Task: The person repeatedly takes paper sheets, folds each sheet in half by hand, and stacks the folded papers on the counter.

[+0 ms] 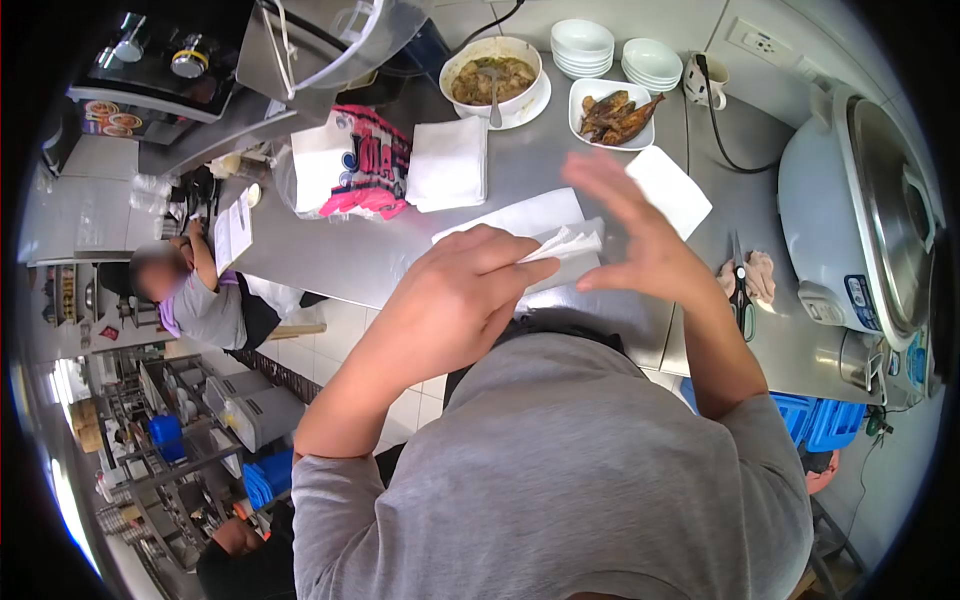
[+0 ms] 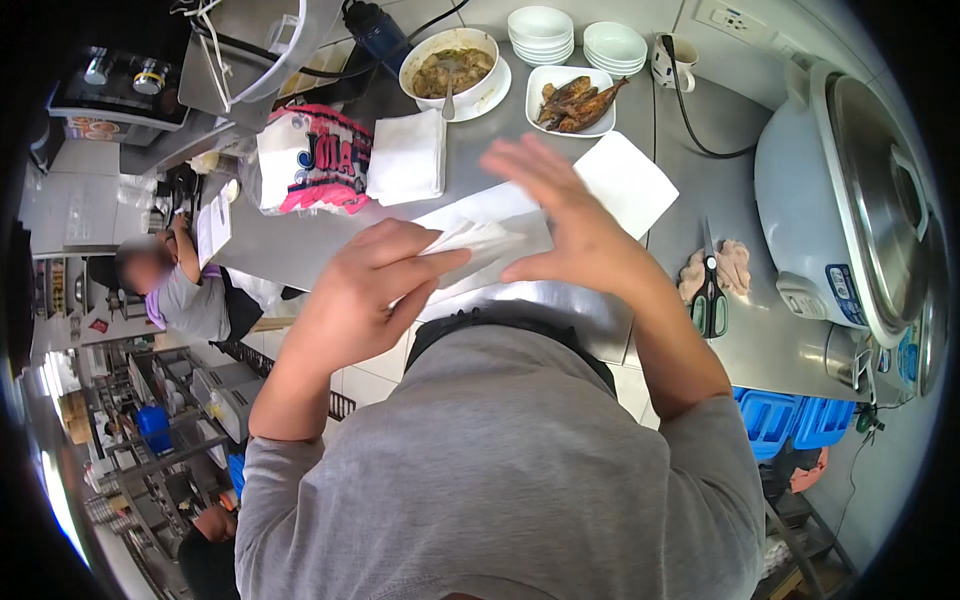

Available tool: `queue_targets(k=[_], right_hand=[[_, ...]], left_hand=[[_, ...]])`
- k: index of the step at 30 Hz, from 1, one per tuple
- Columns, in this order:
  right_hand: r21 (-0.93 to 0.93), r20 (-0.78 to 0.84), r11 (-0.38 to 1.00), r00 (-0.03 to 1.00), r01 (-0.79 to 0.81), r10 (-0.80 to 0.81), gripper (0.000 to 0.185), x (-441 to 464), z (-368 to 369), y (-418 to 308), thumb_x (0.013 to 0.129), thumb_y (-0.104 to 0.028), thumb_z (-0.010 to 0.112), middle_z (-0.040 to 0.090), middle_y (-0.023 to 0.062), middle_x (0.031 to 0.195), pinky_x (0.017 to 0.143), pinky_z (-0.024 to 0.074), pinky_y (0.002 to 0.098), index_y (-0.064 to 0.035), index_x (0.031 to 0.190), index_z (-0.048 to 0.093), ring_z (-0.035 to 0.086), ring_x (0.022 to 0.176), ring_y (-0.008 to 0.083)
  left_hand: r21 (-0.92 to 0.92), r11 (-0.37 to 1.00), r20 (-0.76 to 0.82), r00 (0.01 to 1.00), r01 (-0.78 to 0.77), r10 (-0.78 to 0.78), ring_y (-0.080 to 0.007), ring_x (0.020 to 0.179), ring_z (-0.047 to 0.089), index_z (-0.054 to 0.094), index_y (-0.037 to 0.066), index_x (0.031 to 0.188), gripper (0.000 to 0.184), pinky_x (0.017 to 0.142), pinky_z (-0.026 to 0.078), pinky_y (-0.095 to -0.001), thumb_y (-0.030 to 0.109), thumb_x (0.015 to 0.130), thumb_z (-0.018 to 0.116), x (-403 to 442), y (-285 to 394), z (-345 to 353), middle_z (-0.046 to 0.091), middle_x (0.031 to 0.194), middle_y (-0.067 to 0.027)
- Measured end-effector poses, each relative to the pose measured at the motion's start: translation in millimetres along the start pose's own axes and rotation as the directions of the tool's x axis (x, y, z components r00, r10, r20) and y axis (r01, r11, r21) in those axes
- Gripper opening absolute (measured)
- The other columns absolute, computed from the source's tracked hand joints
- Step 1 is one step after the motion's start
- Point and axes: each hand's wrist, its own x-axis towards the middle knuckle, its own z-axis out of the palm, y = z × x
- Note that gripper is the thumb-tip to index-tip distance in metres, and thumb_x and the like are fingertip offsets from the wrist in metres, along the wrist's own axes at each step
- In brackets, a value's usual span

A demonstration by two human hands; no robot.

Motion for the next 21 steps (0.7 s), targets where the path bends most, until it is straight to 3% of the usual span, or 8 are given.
queue_targets(k=[1, 4, 7, 10, 15, 17, 20, 21], right_hand=[[-0.093, 0.145, 0.993, 0.987, 0.077, -0.063, 0.084, 7.9, -2.3, 0.7, 0.066, -0.021, 0.082, 0.050, 0.0133, 0.136, 0.105, 0.0366, 0.0401, -0.0078, 0.139, 0.044, 0.046, 0.127, 0.0260], [0.220, 0.468, 0.884, 0.839, -0.414, 0.277, 0.085, 6.0, 15.6, 41.7, 0.064, -0.024, 0.082, 0.054, 0.0147, 0.133, 0.104, 0.0378, 0.0383, -0.0034, 0.138, 0.045, 0.050, 0.124, 0.0252], [0.265, 0.642, 0.611, 0.609, -0.746, 0.466, 0.080, 5.0, 11.7, 53.0, 0.066, -0.021, 0.080, 0.058, 0.0141, 0.128, 0.102, 0.0401, 0.0372, -0.0002, 0.135, 0.047, 0.054, 0.118, 0.0232], [0.788, 0.442, 0.306, 0.837, -0.534, 0.323, 0.070, -20.5, 47.4, 62.3, 0.069, -0.015, 0.077, 0.059, 0.0115, 0.126, 0.099, 0.0429, 0.0351, -0.0005, 0.132, 0.050, 0.056, 0.114, 0.0204], [0.839, 0.462, 0.129, 0.817, -0.529, 0.346, 0.055, -23.6, 101.2, 67.2, 0.080, -0.006, 0.069, 0.059, 0.0101, 0.124, 0.101, 0.0414, 0.0353, -0.0001, 0.131, 0.050, 0.056, 0.115, 0.0197], [0.884, 0.400, 0.063, 0.819, -0.464, 0.412, 0.049, -21.1, 113.4, 68.6, 0.083, -0.008, 0.067, 0.060, 0.0097, 0.123, 0.102, 0.0403, 0.0355, -0.0004, 0.129, 0.051, 0.056, 0.115, 0.0199], [0.925, 0.373, -0.070, 0.858, -0.373, 0.352, 0.044, -14.4, 109.6, 72.4, 0.086, -0.014, 0.065, 0.059, 0.0090, 0.123, 0.103, 0.0395, 0.0336, -0.0013, 0.127, 0.054, 0.055, 0.114, 0.0188], [0.921, 0.374, -0.031, 0.864, -0.387, 0.336, 0.043, -11.8, 104.6, 70.6, 0.087, -0.014, 0.065, 0.060, 0.0091, 0.122, 0.101, 0.0410, 0.0336, -0.0013, 0.126, 0.054, 0.057, 0.112, 0.0185]], left_hand=[[-0.039, 0.999, -0.027, 0.999, -0.034, 0.033, -0.0288, 0.084, 0.063, 0.070, 0.009, 0.108, 0.043, 0.069, 0.051, -0.0344, -0.011, 0.070, 0.064, 1.1, 4.0, -6.1, 0.063, 0.096, -0.0136], [0.003, 0.993, -0.168, 0.979, 0.114, -0.112, -0.0255, 0.085, 0.063, 0.069, 0.007, 0.108, 0.040, 0.075, 0.051, -0.0331, -0.008, 0.071, 0.067, -15.4, 3.1, -30.7, 0.065, 0.098, -0.0123], [-0.029, 0.951, -0.322, 0.898, 0.307, -0.300, -0.0250, 0.085, 0.062, 0.069, 0.009, 0.110, 0.041, 0.079, 0.050, -0.0309, -0.008, 0.073, 0.068, -33.2, -8.2, -46.4, 0.065, 0.098, -0.0129], [0.046, 0.915, -0.355, 0.863, 0.400, -0.359, -0.0250, 0.084, 0.061, 0.069, 0.008, 0.111, 0.041, 0.079, 0.047, -0.0284, -0.009, 0.073, 0.068, -48.0, -11.9, -41.7, 0.063, 0.097, -0.0133], [0.133, 0.948, -0.335, 0.913, 0.288, -0.230, -0.0259, 0.081, 0.060, 0.067, 0.007, 0.113, 0.045, 0.078, 0.047, -0.0289, -0.011, 0.072, 0.065, -57.7, -4.7, -32.8, 0.061, 0.096, -0.0124], [0.093, 0.924, -0.374, 0.873, 0.371, -0.313, -0.0258, 0.084, 0.060, 0.067, 0.006, 0.115, 0.046, 0.080, 0.046, -0.0288, -0.012, 0.072, 0.065, -61.6, -5.4, -35.2, 0.061, 0.096, -0.0132], [0.023, 0.895, -0.392, 0.828, 0.446, -0.402, -0.0235, 0.093, 0.059, 0.063, 0.004, 0.120, 0.052, 0.086, 0.045, -0.0282, -0.013, 0.071, 0.064, -71.2, -15.1, -37.7, 0.060, 0.102, -0.0137], [-0.002, 0.887, -0.389, 0.817, 0.462, -0.426, -0.0224, 0.096, 0.058, 0.062, 0.003, 0.122, 0.054, 0.088, 0.044, -0.0279, -0.014, 0.071, 0.063, -75.5, -21.0, -34.2, 0.060, 0.105, -0.0137]])
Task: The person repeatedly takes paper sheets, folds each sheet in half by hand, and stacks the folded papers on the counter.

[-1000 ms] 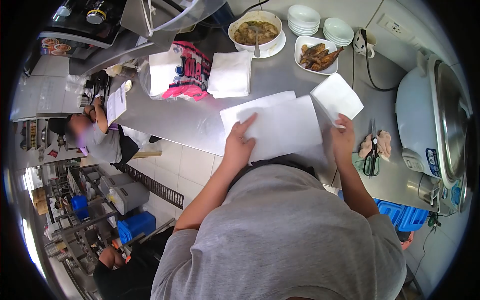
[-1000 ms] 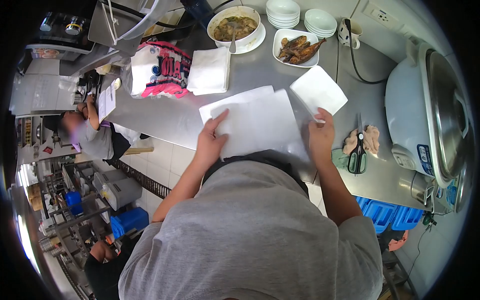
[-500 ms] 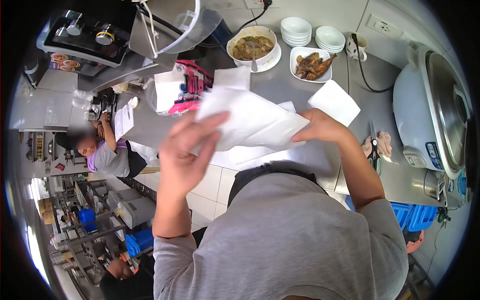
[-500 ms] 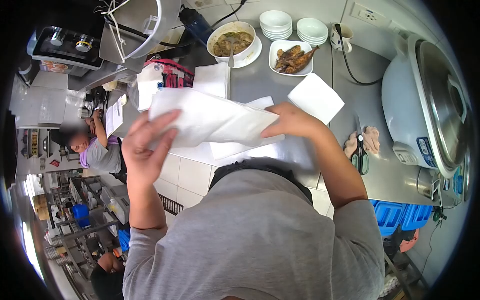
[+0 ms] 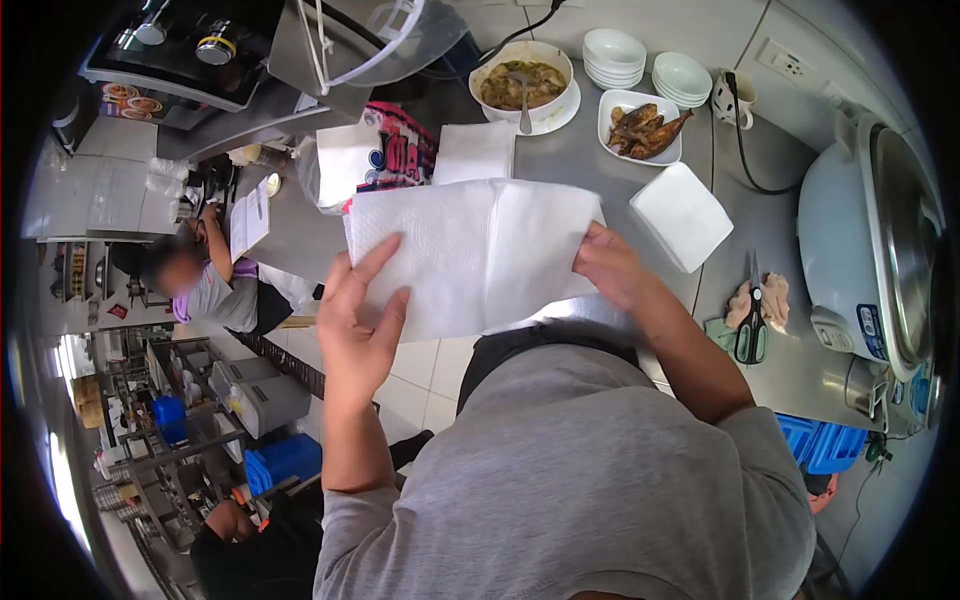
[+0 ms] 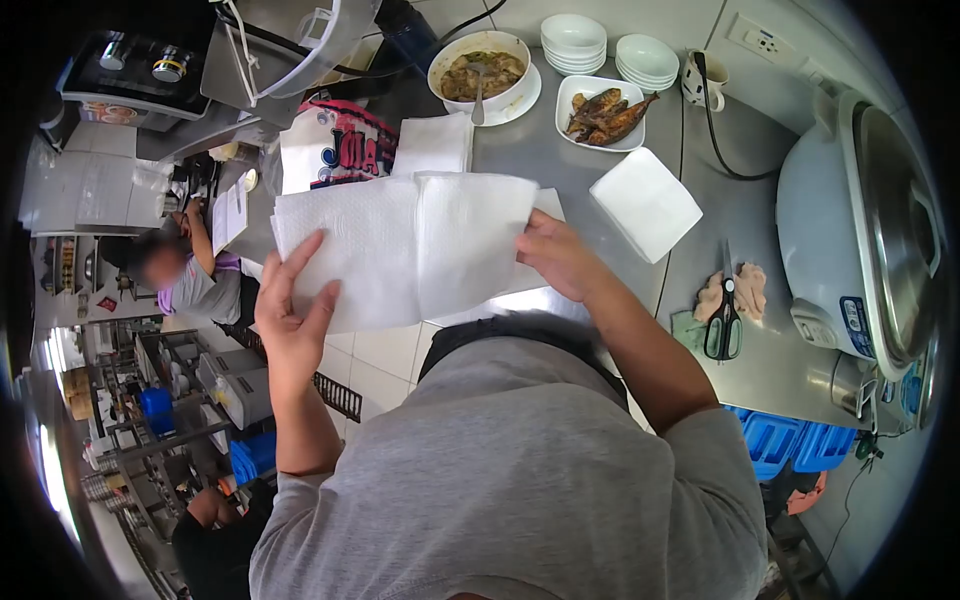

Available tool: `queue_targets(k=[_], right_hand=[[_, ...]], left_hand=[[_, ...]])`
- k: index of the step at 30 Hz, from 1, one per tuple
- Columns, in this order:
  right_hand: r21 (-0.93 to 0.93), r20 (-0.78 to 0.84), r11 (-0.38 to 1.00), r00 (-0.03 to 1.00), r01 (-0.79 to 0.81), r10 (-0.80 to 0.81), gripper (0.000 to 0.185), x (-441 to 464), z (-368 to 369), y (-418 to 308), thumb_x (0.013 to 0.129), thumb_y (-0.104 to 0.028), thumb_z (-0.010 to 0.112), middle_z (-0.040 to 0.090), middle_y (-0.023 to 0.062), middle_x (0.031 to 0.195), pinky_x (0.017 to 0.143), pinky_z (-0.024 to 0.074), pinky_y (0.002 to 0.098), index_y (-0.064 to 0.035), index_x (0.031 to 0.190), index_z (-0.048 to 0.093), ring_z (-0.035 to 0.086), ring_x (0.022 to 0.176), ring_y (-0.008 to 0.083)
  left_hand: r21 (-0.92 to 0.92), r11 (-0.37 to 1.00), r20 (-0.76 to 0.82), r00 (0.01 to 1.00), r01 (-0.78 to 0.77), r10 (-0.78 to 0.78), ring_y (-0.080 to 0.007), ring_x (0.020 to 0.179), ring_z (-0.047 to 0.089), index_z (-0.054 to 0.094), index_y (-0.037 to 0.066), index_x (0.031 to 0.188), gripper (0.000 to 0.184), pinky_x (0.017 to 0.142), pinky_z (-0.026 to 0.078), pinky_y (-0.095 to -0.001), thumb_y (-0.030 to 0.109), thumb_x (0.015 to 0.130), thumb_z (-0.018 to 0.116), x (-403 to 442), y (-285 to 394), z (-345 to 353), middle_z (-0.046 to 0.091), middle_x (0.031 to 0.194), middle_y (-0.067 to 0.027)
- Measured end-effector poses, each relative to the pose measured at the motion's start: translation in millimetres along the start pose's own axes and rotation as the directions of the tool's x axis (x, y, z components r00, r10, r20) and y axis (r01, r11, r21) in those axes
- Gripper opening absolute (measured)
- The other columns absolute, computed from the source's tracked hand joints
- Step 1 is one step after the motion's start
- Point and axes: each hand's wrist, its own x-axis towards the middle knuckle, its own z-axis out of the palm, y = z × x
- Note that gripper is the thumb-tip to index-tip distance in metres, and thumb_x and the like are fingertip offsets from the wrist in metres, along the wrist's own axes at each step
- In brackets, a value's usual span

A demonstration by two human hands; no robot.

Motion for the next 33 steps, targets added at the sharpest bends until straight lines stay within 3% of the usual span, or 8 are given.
queue_targets(k=[2, 6, 11, 16, 22, 24, 26, 33], right_hand=[[-0.085, 0.031, 0.996, 1.000, -0.002, 0.005, 0.043, -3.7, 4.0, -12.6, 0.087, -0.015, 0.064, 0.061, 0.0091, 0.120, 0.098, 0.0440, 0.0334, -0.0011, 0.126, 0.054, 0.059, 0.108, 0.0180], [-0.341, -0.299, 0.927, 0.953, -0.154, 0.049, 0.037, -0.5, -22.0, -9.3, 0.084, -0.010, 0.063, 0.065, 0.0092, 0.107, 0.085, 0.0496, 0.0328, -0.0009, 0.119, 0.057, 0.063, 0.094, 0.0175], [-0.591, -0.566, 0.766, 0.806, -0.252, -0.171, 0.032, 7.1, -77.9, 24.2, 0.079, -0.006, 0.065, 0.066, 0.0096, 0.090, 0.072, 0.0505, 0.0306, 0.0004, 0.110, 0.059, 0.064, 0.080, 0.0173], [-0.780, -0.519, 0.581, 0.759, -0.232, -0.393, 0.040, 16.3, -95.3, 29.7, 0.075, -0.005, 0.068, 0.066, 0.0105, 0.083, 0.067, 0.0500, 0.0324, -0.0025, 0.113, 0.058, 0.063, 0.074, 0.0197], [-0.902, -0.414, 0.367, 0.696, -0.227, -0.587, 0.045, 23.5, -108.0, 37.2, 0.075, -0.002, 0.068, 0.064, 0.0081, 0.080, 0.065, 0.0480, 0.0286, -0.0037, 0.118, 0.056, 0.059, 0.071, 0.0155], [-0.831, -0.496, 0.510, 0.714, -0.223, -0.495, 0.046, 22.3, -104.7, 33.7, 0.075, -0.001, 0.068, 0.063, 0.0083, 0.080, 0.065, 0.0481, 0.0290, -0.0039, 0.120, 0.055, 0.059, 0.071, 0.0155], [-0.850, -0.466, 0.498, 0.683, -0.170, -0.563, 0.046, 25.7, -115.7, 42.6, 0.075, -0.001, 0.069, 0.062, 0.0067, 0.074, 0.066, 0.0483, 0.0311, -0.0053, 0.119, 0.056, 0.058, 0.068, 0.0163], [-0.925, -0.368, 0.324, 0.689, -0.200, -0.625, 0.048, 25.3, -106.9, 40.9, 0.075, 0.002, 0.068, 0.059, 0.0047, 0.073, 0.064, 0.0460, 0.0298, -0.0026, 0.121, 0.054, 0.054, 0.065, 0.0152]], left_hand=[[-0.238, 0.954, 0.026, 0.983, 0.185, -0.184, -0.0198, 0.102, 0.056, 0.059, 0.002, 0.124, 0.057, 0.090, 0.043, -0.0278, -0.014, 0.070, 0.063, -4.6, -19.4, 15.4, 0.059, 0.113, -0.0120], [-0.516, 0.728, 0.144, 0.883, 0.451, -0.446, -0.0162, 0.107, 0.053, 0.057, 0.003, 0.127, 0.060, 0.092, 0.043, -0.0274, -0.014, 0.070, 0.064, -29.0, -85.1, 74.1, 0.055, 0.124, -0.0087], [-0.510, 0.581, 0.315, 0.766, 0.634, -0.560, -0.0117, 0.090, 0.058, 0.056, 0.005, 0.129, 0.059, 0.080, 0.048, -0.0238, -0.010, 0.073, 0.065, -68.1, -154.1, 169.4, 0.060, 0.110, -0.0059], [-0.612, 0.474, 0.272, 0.731, 0.633, -0.626, -0.0088, 0.076, 0.054, 0.058, 0.006, 0.126, 0.049, 0.070, 0.045, -0.0205, -0.002, 0.079, 0.066, -76.7, -180.9, 201.8, 0.059, 0.094, -0.0011], [-0.455, 0.614, 0.169, 0.740, 0.645, -0.651, -0.0103, 0.070, 0.049, 0.067, 0.011, 0.112, 0.038, 0.066, 0.046, -0.0243, 0.003, 0.075, 0.069, -88.2, -201.5, 223.6, 0.056, 0.081, 0.0005], [-0.304, 0.733, 0.098, 0.785, 0.609, -0.612, -0.0150, 0.071, 0.053, 0.068, 0.010, 0.109, 0.037, 0.069, 0.049, -0.0286, 0.003, 0.073, 0.069, -77.3, -177.7, 206.1, 0.060, 0.085, -0.0047], [-0.251, 0.809, 0.001, 0.836, 0.532, -0.549, -0.0203, 0.072, 0.056, 0.067, 0.009, 0.106, 0.036, 0.071, 0.049, -0.0324, 0.002, 0.071, 0.067, -75.5, -178.3, 211.1, 0.061, 0.092, -0.0099], [-0.264, 0.785, -0.027, 0.809, 0.561, -0.587, -0.0236, 0.075, 0.057, 0.066, 0.008, 0.106, 0.033, 0.073, 0.048, -0.0347, 0.001, 0.074, 0.065, -64.1, -166.8, 204.3, 0.059, 0.092, -0.0122]])
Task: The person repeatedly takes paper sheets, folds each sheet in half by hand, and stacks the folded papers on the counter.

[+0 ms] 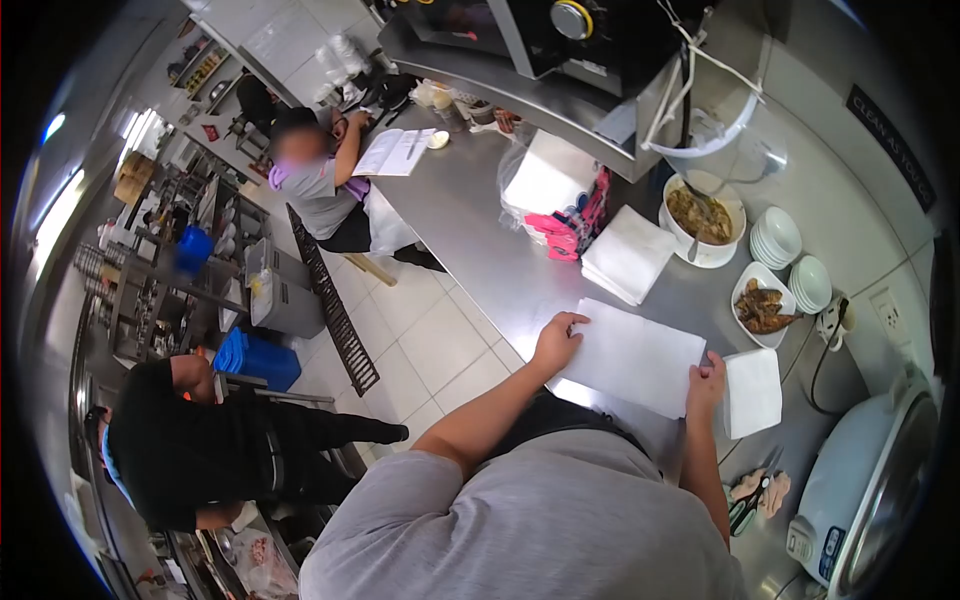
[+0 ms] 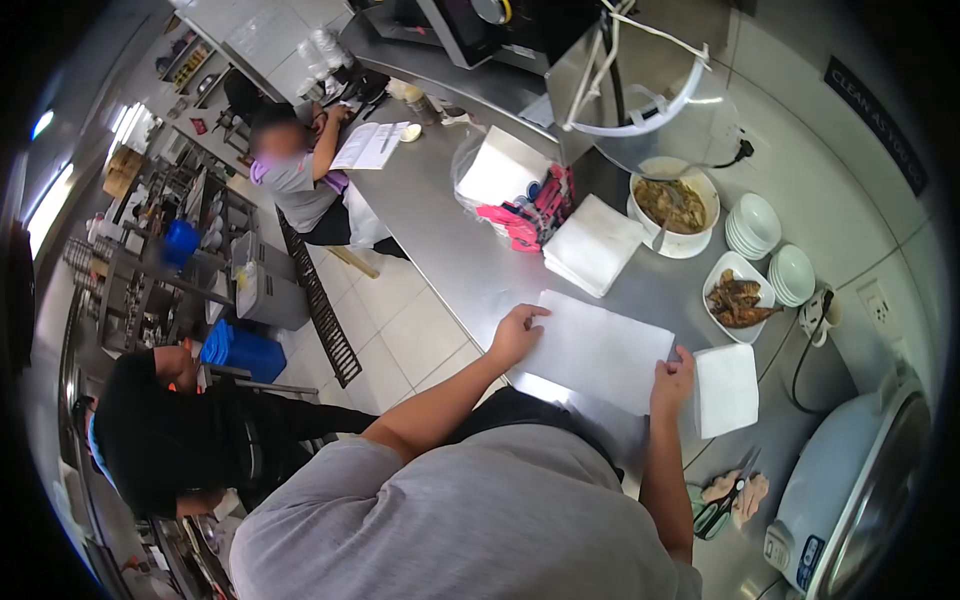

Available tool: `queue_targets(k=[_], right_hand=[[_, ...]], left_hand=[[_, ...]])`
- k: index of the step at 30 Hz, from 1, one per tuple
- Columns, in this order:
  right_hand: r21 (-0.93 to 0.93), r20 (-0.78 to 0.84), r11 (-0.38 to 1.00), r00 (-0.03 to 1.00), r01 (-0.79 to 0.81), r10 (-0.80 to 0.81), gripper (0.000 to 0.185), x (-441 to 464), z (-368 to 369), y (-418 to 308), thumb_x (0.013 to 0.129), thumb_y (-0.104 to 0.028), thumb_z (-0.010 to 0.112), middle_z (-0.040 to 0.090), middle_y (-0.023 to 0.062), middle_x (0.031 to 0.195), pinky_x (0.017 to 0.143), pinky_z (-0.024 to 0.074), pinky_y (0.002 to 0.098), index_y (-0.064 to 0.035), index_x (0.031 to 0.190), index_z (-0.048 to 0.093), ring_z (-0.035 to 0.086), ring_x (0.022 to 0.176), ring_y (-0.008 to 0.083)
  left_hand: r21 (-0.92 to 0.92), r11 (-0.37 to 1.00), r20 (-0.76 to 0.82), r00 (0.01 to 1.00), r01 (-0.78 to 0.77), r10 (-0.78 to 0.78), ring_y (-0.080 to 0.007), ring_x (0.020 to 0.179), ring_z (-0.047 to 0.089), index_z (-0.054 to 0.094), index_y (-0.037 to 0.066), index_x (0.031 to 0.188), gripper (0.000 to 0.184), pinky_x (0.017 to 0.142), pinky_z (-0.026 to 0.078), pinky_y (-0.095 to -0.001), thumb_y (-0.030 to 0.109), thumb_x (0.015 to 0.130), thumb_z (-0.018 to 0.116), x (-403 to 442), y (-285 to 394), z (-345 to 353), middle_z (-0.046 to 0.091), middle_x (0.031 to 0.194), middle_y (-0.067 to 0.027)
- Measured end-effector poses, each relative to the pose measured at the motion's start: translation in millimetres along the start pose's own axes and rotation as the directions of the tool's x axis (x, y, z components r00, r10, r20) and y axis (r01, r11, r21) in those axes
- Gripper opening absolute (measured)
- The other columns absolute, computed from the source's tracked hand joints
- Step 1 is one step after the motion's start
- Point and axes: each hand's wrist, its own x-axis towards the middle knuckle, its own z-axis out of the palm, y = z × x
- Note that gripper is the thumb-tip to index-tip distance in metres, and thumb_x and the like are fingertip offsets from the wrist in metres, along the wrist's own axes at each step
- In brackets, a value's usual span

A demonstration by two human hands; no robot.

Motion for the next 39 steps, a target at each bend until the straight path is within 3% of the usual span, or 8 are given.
queue_targets(k=[10, 17, 20, 23, 27, 32, 36, 39], right_hand=[[-0.046, 0.032, 0.999, 0.999, -0.005, 0.006, 0.052, -0.5, -3.1, -17.3, 0.076, 0.003, 0.068, 0.054, 0.0043, 0.070, 0.065, 0.0451, 0.0309, -0.0009, 0.125, 0.051, 0.052, 0.064, 0.0156], [-0.108, 0.027, 0.994, 0.999, -0.035, 0.038, 0.052, -1.5, -3.0, -21.9, 0.073, 0.002, 0.070, 0.054, 0.0039, 0.071, 0.064, 0.0458, 0.0315, -0.0025, 0.122, 0.053, 0.052, 0.064, 0.0161], [-0.247, 0.042, 0.967, 0.998, 0.061, -0.052, 0.049, -0.4, -8.2, -48.5, 0.078, 0.002, 0.064, 0.058, 0.0120, 0.088, 0.074, 0.0461, 0.0372, -0.0005, 0.125, 0.050, 0.056, 0.081, 0.0253], [-0.385, 0.102, 0.748, 0.830, 0.542, -0.549, 0.043, -7.8, 2.0, -100.0, 0.082, 0.000, 0.058, 0.057, 0.0177, 0.110, 0.088, 0.0446, 0.0421, -0.0007, 0.124, 0.051, 0.055, 0.103, 0.0335], [0.060, 0.279, 0.809, 0.769, 0.584, -0.576, 0.041, -27.2, 57.8, -96.9, 0.084, 0.000, 0.054, 0.052, 0.0191, 0.129, 0.103, 0.0374, 0.0456, -0.0016, 0.125, 0.050, 0.048, 0.120, 0.0373], [-0.178, 0.510, 0.742, 0.706, 0.646, -0.492, 0.054, -34.7, 64.6, -83.7, 0.089, -0.022, 0.058, 0.040, 0.0180, 0.143, 0.109, 0.0282, 0.0499, -0.0040, 0.137, 0.042, 0.037, 0.133, 0.0361], [-0.464, 0.520, 0.624, 0.764, 0.628, -0.382, 0.070, -28.3, 42.5, -71.5, 0.087, -0.046, 0.058, 0.033, 0.0178, 0.149, 0.112, 0.0200, 0.0549, -0.0063, 0.141, 0.038, 0.028, 0.139, 0.0363], [-0.518, 0.474, 0.639, 0.813, 0.568, -0.339, 0.073, -24.8, 23.4, -79.4, 0.085, -0.047, 0.060, 0.032, 0.0189, 0.149, 0.113, 0.0186, 0.0548, -0.0062, 0.141, 0.038, 0.027, 0.139, 0.0374]], left_hand=[[-0.002, 0.999, -0.019, 0.999, -0.032, 0.032, -0.0201, 0.074, 0.055, 0.065, 0.006, 0.108, 0.033, 0.072, 0.048, -0.0321, 0.002, 0.075, 0.066, 1.3, -4.4, 2.0, 0.055, 0.089, -0.0106], [0.122, 0.991, -0.006, 0.998, -0.058, 0.059, -0.0281, 0.091, 0.057, 0.062, 0.006, 0.112, 0.039, 0.082, 0.047, -0.0369, 0.001, 0.074, 0.063, 1.5, 2.3, -0.5, 0.056, 0.104, -0.0129], [0.293, 0.938, -0.043, 0.977, -0.188, 0.209, -0.0330, 0.112, 0.050, 0.055, 0.006, 0.121, 0.048, 0.096, 0.040, -0.0449, 0.001, 0.074, 0.061, -1.8, 16.7, 0.4, 0.052, 0.120, -0.0140], [0.350, 0.857, 0.078, 0.924, -0.377, 0.375, -0.0349, 0.131, 0.037, 0.047, 0.005, 0.131, 0.054, 0.109, 0.026, -0.0518, 0.005, 0.078, 0.057, -3.2, 40.7, 7.0, 0.043, 0.137, -0.0153], [0.403, 0.736, 0.309, 0.838, -0.544, 0.450, -0.0328, 0.142, 0.022, 0.041, 0.006, 0.139, 0.055, 0.115, 0.013, -0.0544, 0.016, 0.086, 0.051, -6.2, 34.0, 59.5, 0.032, 0.149, -0.0155], [0.435, 0.716, 0.368, 0.834, -0.546, 0.412, -0.0311, 0.145, 0.017, 0.036, 0.008, 0.144, 0.061, 0.114, 0.012, -0.0558, 0.030, 0.089, 0.050, -5.7, 10.8, 69.9, 0.028, 0.152, -0.0145], [0.452, 0.762, 0.379, 0.873, -0.464, 0.306, -0.0317, 0.144, 0.017, 0.032, 0.008, 0.146, 0.070, 0.114, 0.012, -0.0572, 0.041, 0.088, 0.055, 4.3, 24.9, 41.7, 0.024, 0.154, -0.0143], [0.546, 0.769, 0.269, 0.939, -0.332, 0.214, -0.0332, 0.144, 0.018, 0.031, 0.008, 0.146, 0.076, 0.112, 0.013, -0.0597, 0.050, 0.087, 0.056, 2.8, 21.4, 31.2, 0.022, 0.155, -0.0147]])
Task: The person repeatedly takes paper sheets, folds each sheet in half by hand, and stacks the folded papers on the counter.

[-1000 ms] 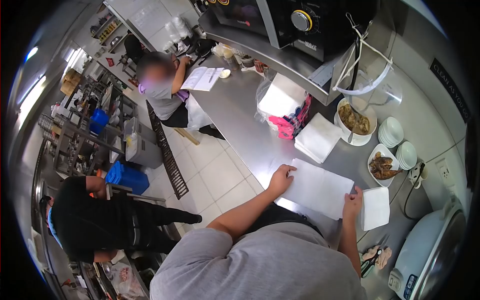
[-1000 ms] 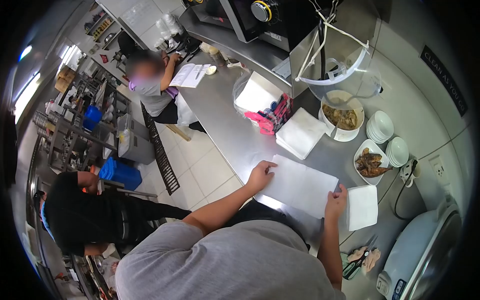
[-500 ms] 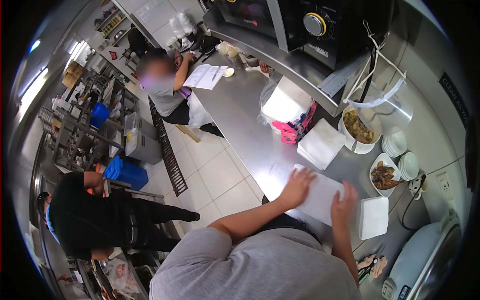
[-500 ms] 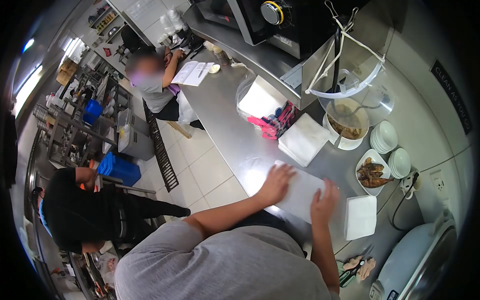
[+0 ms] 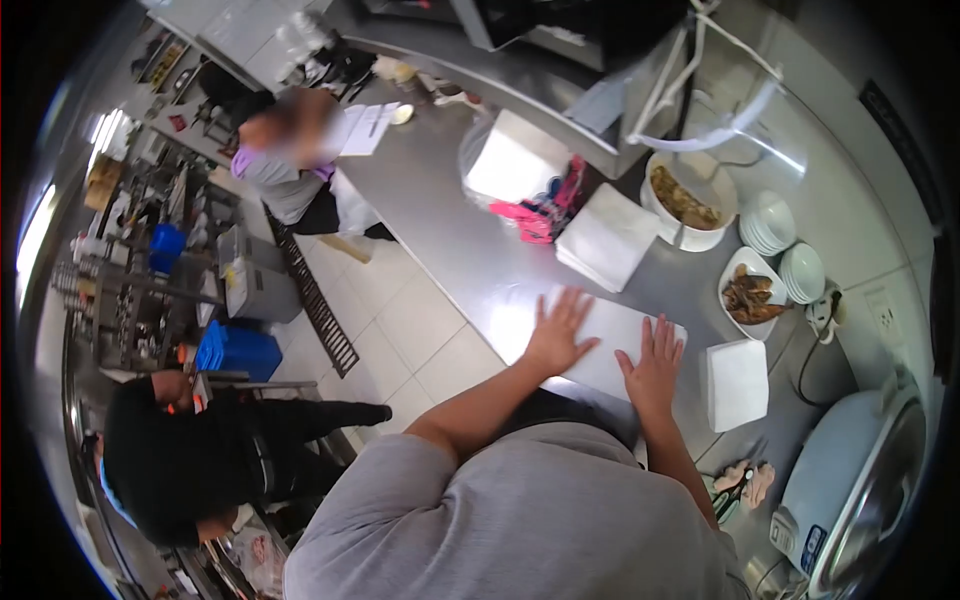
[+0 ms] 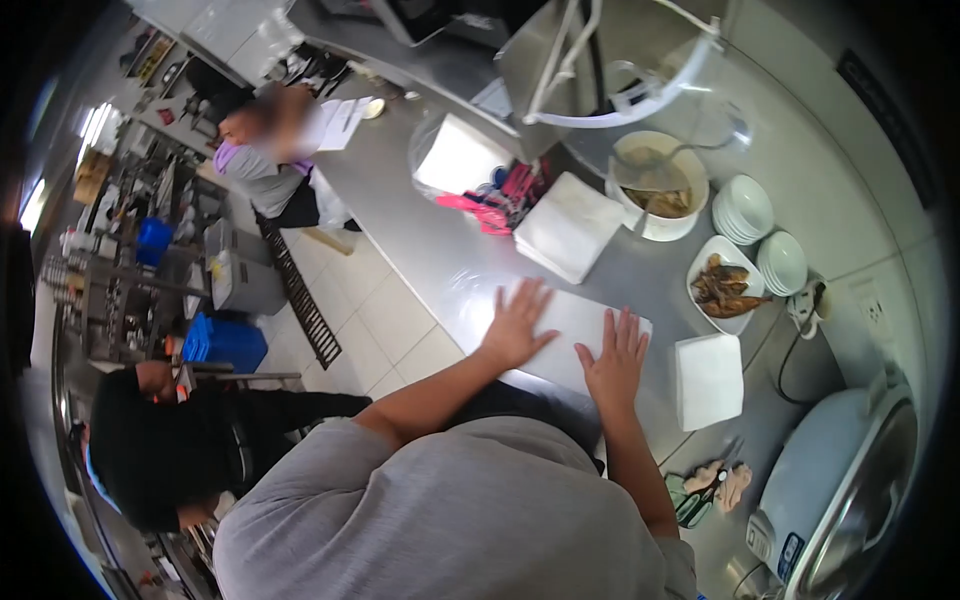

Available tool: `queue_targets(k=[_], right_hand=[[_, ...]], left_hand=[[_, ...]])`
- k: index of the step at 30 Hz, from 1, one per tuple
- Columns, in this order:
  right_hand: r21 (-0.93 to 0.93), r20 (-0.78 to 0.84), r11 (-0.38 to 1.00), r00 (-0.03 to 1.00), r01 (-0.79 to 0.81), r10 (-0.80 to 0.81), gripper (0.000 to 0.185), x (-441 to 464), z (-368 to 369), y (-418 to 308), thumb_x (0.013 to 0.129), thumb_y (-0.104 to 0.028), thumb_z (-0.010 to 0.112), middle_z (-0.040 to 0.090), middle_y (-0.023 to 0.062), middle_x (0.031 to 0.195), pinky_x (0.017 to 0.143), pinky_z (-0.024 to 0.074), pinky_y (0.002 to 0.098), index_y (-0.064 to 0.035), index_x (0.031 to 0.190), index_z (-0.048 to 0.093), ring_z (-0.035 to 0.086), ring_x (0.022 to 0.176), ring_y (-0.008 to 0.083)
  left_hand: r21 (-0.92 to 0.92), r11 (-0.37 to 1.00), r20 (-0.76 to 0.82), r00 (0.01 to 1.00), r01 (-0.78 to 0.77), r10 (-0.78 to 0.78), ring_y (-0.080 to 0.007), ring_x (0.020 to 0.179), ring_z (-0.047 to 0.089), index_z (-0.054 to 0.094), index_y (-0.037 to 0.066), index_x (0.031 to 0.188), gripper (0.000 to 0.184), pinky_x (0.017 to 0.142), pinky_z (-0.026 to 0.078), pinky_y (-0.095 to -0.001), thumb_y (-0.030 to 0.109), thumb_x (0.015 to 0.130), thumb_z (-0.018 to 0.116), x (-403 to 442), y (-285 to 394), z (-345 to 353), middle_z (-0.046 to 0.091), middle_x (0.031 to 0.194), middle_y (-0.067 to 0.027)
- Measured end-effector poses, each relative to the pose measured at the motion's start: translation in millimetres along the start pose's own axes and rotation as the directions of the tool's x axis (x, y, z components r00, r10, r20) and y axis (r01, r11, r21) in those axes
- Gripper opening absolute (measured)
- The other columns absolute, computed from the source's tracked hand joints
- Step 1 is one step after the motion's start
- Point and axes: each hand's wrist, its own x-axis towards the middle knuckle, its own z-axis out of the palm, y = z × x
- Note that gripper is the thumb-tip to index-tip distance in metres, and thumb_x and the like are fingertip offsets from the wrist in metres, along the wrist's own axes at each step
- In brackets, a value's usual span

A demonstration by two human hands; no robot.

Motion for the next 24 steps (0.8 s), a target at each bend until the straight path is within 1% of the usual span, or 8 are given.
queue_targets(k=[4, 7, 9, 11, 14, 17, 20, 24], right_hand=[[0.045, -0.009, 0.999, 1.000, 0.000, 0.001, 0.077, -1.3, 10.0, 6.4, 0.080, -0.042, 0.068, 0.030, 0.0196, 0.150, 0.113, 0.0168, 0.0551, -0.0056, 0.141, 0.038, 0.026, 0.139, 0.0381], [0.103, 0.001, 0.995, 1.000, -0.001, 0.001, 0.074, -4.0, -2.7, 21.0, 0.077, -0.029, 0.072, 0.032, 0.0192, 0.149, 0.113, 0.0150, 0.0565, -0.0057, 0.140, 0.041, 0.025, 0.139, 0.0380], [0.078, -0.146, 0.989, 0.980, -0.127, 0.137, 0.070, -12.5, -31.8, 33.2, 0.076, -0.021, 0.072, 0.035, 0.0189, 0.147, 0.113, 0.0151, 0.0575, -0.0053, 0.137, 0.043, 0.026, 0.139, 0.0374], [0.093, -0.379, 0.968, 0.890, -0.234, 0.252, 0.069, -29.9, -42.3, 66.7, 0.074, -0.015, 0.072, 0.038, 0.0185, 0.145, 0.112, 0.0199, 0.0542, -0.0040, 0.136, 0.044, 0.032, 0.135, 0.0384], [0.181, -0.145, 0.831, 0.822, -0.526, 0.551, 0.062, -48.0, -86.4, 87.0, 0.074, -0.012, 0.070, 0.044, 0.0173, 0.139, 0.109, 0.0291, 0.0474, -0.0026, 0.131, 0.047, 0.040, 0.128, 0.0391], [0.250, -0.111, 0.841, 0.849, -0.479, 0.517, 0.049, -74.7, -62.9, 123.1, 0.073, -0.010, 0.070, 0.052, 0.0175, 0.125, 0.100, 0.0384, 0.0432, -0.0005, 0.117, 0.051, 0.048, 0.117, 0.0401], [0.242, -0.177, 0.897, 0.892, -0.370, 0.416, 0.038, -81.0, -58.6, 127.3, 0.070, -0.007, 0.070, 0.054, 0.0169, 0.109, 0.090, 0.0422, 0.0454, -0.0006, 0.100, 0.049, 0.051, 0.106, 0.0399], [0.248, -0.213, 0.907, 0.894, -0.340, 0.393, 0.032, -77.3, -63.4, 114.9, 0.069, -0.004, 0.069, 0.052, 0.0170, 0.100, 0.085, 0.0421, 0.0475, -0.0010, 0.091, 0.046, 0.051, 0.099, 0.0395]], left_hand=[[0.058, 0.998, -0.042, 0.999, 0.023, -0.021, -0.0350, 0.144, 0.014, 0.028, 0.005, 0.147, 0.081, 0.111, 0.014, -0.0614, 0.053, 0.087, 0.054, -3.4, -24.6, 11.3, 0.016, 0.155, -0.0189], [0.103, 0.994, -0.024, 0.999, 0.033, -0.031, -0.0352, 0.145, 0.013, 0.026, 0.005, 0.148, 0.082, 0.111, 0.014, -0.0624, 0.056, 0.088, 0.050, -5.7, -20.9, 3.5, 0.015, 0.156, -0.0192], [0.121, 0.991, -0.019, 0.999, 0.052, -0.051, -0.0356, 0.145, 0.012, 0.026, 0.005, 0.148, 0.081, 0.111, 0.013, -0.0627, 0.055, 0.088, 0.050, -7.0, -16.8, 2.7, 0.015, 0.156, -0.0193], [0.143, 0.987, 0.002, 0.997, 0.070, -0.071, -0.0361, 0.145, 0.011, 0.027, 0.005, 0.147, 0.080, 0.111, 0.011, -0.0627, 0.053, 0.088, 0.052, -7.9, -12.2, 0.8, 0.014, 0.156, -0.0194], [0.169, 0.983, 0.007, 0.997, 0.076, -0.078, -0.0379, 0.145, 0.009, 0.027, 0.008, 0.148, 0.079, 0.110, 0.010, -0.0646, 0.051, 0.088, 0.054, -2.6, 6.1, -5.6, 0.014, 0.155, -0.0202], [0.112, 0.993, 0.003, 0.999, -0.044, 0.044, -0.0379, 0.145, 0.008, 0.028, 0.009, 0.147, 0.076, 0.111, 0.009, -0.0634, 0.046, 0.088, 0.057, 2.0, 31.7, -10.8, 0.013, 0.156, -0.0198], [0.070, 0.995, 0.053, 0.996, -0.074, 0.070, -0.0380, 0.145, 0.007, 0.029, 0.009, 0.147, 0.074, 0.112, 0.009, -0.0620, 0.040, 0.087, 0.060, 1.9, 54.7, -20.4, 0.012, 0.156, -0.0195], [0.029, 0.993, 0.091, 0.990, -0.112, 0.109, -0.0376, 0.145, 0.009, 0.034, 0.009, 0.144, 0.069, 0.113, 0.011, -0.0603, 0.032, 0.086, 0.062, -6.7, 65.0, -23.3, 0.014, 0.155, -0.0188]])
